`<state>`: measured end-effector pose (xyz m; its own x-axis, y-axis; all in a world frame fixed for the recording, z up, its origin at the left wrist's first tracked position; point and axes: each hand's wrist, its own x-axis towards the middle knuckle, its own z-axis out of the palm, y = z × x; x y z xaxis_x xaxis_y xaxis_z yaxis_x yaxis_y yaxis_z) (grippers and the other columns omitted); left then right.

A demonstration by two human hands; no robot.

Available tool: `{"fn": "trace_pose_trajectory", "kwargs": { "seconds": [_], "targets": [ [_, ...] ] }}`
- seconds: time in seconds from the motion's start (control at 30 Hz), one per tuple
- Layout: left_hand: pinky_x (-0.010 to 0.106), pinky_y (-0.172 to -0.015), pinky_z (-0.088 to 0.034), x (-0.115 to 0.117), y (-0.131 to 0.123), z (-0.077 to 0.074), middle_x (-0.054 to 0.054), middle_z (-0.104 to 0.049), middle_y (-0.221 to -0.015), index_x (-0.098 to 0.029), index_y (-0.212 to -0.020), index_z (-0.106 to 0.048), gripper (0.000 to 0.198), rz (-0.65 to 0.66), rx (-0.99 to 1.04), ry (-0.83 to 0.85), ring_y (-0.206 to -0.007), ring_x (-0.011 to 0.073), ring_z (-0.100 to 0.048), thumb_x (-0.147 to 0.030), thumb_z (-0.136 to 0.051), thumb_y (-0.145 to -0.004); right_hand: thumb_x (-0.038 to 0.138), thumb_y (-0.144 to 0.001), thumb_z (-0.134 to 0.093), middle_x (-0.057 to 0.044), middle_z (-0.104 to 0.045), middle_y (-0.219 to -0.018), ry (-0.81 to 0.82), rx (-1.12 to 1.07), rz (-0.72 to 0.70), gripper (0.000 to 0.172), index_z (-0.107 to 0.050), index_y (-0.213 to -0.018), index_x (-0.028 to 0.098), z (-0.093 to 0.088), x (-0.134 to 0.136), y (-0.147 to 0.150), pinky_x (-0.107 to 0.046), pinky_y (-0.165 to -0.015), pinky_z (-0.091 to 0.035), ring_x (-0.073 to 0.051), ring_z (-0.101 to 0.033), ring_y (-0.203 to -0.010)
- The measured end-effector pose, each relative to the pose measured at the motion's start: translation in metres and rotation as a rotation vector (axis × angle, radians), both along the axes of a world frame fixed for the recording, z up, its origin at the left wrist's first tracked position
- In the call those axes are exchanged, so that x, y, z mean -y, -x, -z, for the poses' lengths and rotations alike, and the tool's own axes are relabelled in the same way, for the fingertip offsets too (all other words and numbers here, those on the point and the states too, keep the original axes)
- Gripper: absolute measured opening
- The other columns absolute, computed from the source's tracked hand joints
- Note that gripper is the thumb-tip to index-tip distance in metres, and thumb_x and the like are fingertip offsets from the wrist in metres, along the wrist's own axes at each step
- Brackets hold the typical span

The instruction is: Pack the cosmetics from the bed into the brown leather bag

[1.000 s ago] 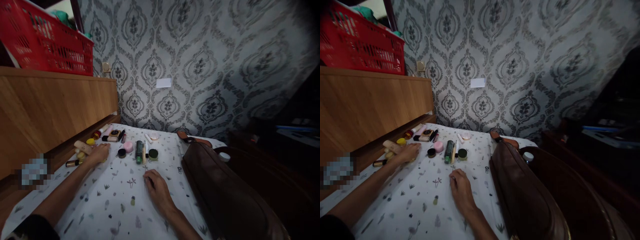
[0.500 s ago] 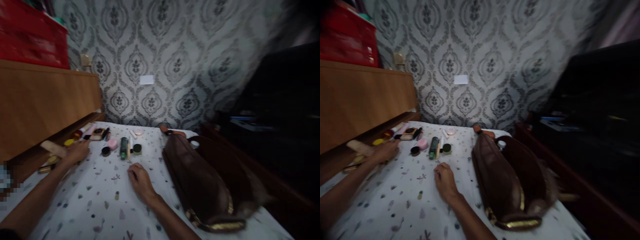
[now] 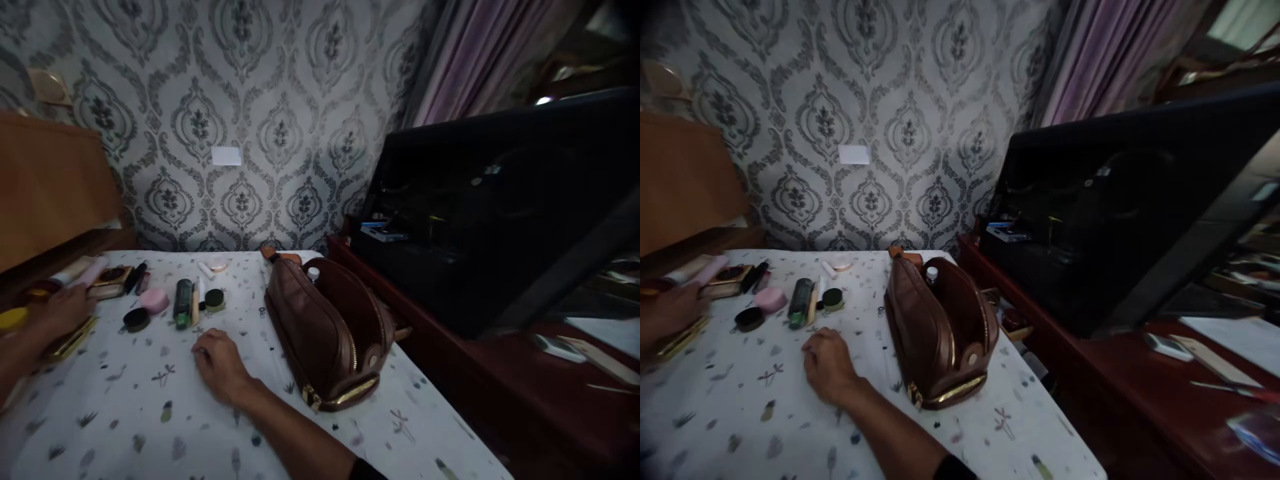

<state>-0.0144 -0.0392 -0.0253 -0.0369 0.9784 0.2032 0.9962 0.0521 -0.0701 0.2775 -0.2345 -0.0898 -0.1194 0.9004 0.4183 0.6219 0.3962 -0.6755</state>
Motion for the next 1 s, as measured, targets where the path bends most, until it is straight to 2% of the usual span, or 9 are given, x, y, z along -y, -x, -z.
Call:
{"fn": "trace_pose_trajectory", "kwargs": {
  "seconds": [0.03, 0.1, 0.17, 0.23, 0.33, 0.5, 0.7, 0.87, 1.0],
  "targets": [
    [0.038, -0.087, -0.050, 0.003, -0.001, -0.001, 0.017, -0.067, -0.122, -0.009, -0.109, -0.059, 0.030, -0.010, -0.025, 0.041, -0.108, 0.0285, -0.064, -0.027, -0.042, -0.092, 0.002, -0.078, -0.057, -0.008, -0.068, -0.096, 0.001, -0.010, -0.004, 0.022, -0.070, -0.090, 0.016, 0.000, -0.001, 0.000, -0.032, -0.092, -0.049, -0.021, -0.063, -0.096],
    [0.037, -0.091, -0.048, 0.009, -0.004, -0.001, 0.017, -0.063, -0.129, -0.010, -0.117, -0.058, 0.036, 0.010, -0.061, 0.094, -0.114, 0.0281, -0.061, -0.033, -0.047, -0.092, 0.001, -0.078, -0.055, -0.007, -0.067, -0.093, -0.011, -0.044, -0.011, 0.022, -0.068, -0.086, 0.016, 0.002, -0.002, 0.000, -0.033, -0.090, -0.049, -0.020, -0.062, -0.093],
    [0.040, -0.093, -0.046, 0.013, -0.004, 0.003, 0.019, -0.057, -0.136, -0.010, -0.128, -0.053, 0.048, 0.004, -0.087, 0.100, -0.121, 0.0309, -0.056, -0.043, -0.044, -0.093, 0.000, -0.079, -0.052, -0.007, -0.066, -0.090, -0.034, -0.071, -0.035, 0.023, -0.067, -0.085, 0.016, 0.003, -0.004, -0.001, -0.033, -0.086, -0.049, -0.020, -0.061, -0.088],
    [0.041, -0.096, -0.045, 0.015, -0.002, 0.008, 0.019, -0.054, -0.138, -0.011, -0.133, -0.049, 0.054, -0.004, -0.108, 0.090, -0.126, 0.0322, -0.051, -0.045, -0.044, -0.092, 0.002, -0.081, -0.051, -0.007, -0.065, -0.089, -0.059, -0.098, -0.057, 0.021, -0.066, -0.085, 0.017, 0.006, -0.006, -0.002, -0.034, -0.085, -0.048, -0.020, -0.060, -0.088],
    [0.043, -0.097, -0.044, 0.019, 0.002, 0.011, 0.019, -0.052, -0.137, -0.013, -0.134, -0.050, 0.051, -0.006, -0.132, 0.060, -0.126, 0.0335, -0.049, -0.036, -0.048, -0.089, 0.004, -0.082, -0.049, -0.007, -0.064, -0.091, -0.074, -0.114, -0.098, 0.021, -0.065, -0.087, 0.017, 0.008, -0.007, -0.004, -0.033, -0.084, -0.048, -0.021, -0.059, -0.090],
    [0.044, -0.096, -0.044, 0.032, -0.002, 0.010, 0.022, -0.054, -0.129, -0.008, -0.127, -0.055, 0.042, 0.044, -0.146, -0.003, -0.122, 0.0334, -0.050, -0.017, -0.043, -0.088, 0.004, -0.082, -0.048, -0.006, -0.064, -0.091, -0.071, -0.115, -0.101, 0.023, -0.065, -0.087, 0.018, 0.006, -0.006, -0.004, -0.032, -0.081, -0.048, -0.020, -0.060, -0.088],
    [0.049, -0.087, -0.048, 0.040, -0.018, 0.021, 0.025, -0.058, -0.123, -0.006, -0.123, -0.056, 0.040, 0.003, -0.106, -0.012, -0.112, 0.0350, -0.056, -0.023, -0.031, -0.096, 0.003, -0.083, -0.047, -0.006, -0.064, -0.093, -0.062, -0.102, -0.109, 0.024, -0.064, -0.088, 0.019, 0.005, -0.006, -0.005, -0.032, -0.081, -0.049, -0.020, -0.061, -0.090],
    [0.054, -0.091, -0.045, 0.054, -0.025, 0.026, 0.027, -0.058, -0.125, -0.004, -0.130, -0.050, 0.044, 0.002, -0.133, -0.011, -0.114, 0.0349, -0.057, -0.006, -0.028, -0.091, 0.005, -0.084, -0.045, -0.007, -0.063, -0.093, -0.039, -0.091, -0.108, 0.023, -0.064, -0.088, 0.018, 0.002, -0.004, -0.005, -0.033, -0.082, -0.049, -0.021, -0.062, -0.090],
    [0.055, -0.095, -0.043, 0.065, -0.018, 0.020, 0.023, -0.057, -0.128, -0.009, -0.138, -0.043, 0.050, 0.066, -0.176, -0.007, -0.115, 0.0329, -0.056, -0.003, -0.032, -0.089, 0.005, -0.085, -0.045, -0.008, -0.063, -0.093, -0.037, -0.100, -0.107, 0.022, -0.064, -0.088, 0.017, 0.001, -0.003, -0.005, -0.034, -0.083, -0.050, -0.022, -0.061, -0.090]
  ]
}}
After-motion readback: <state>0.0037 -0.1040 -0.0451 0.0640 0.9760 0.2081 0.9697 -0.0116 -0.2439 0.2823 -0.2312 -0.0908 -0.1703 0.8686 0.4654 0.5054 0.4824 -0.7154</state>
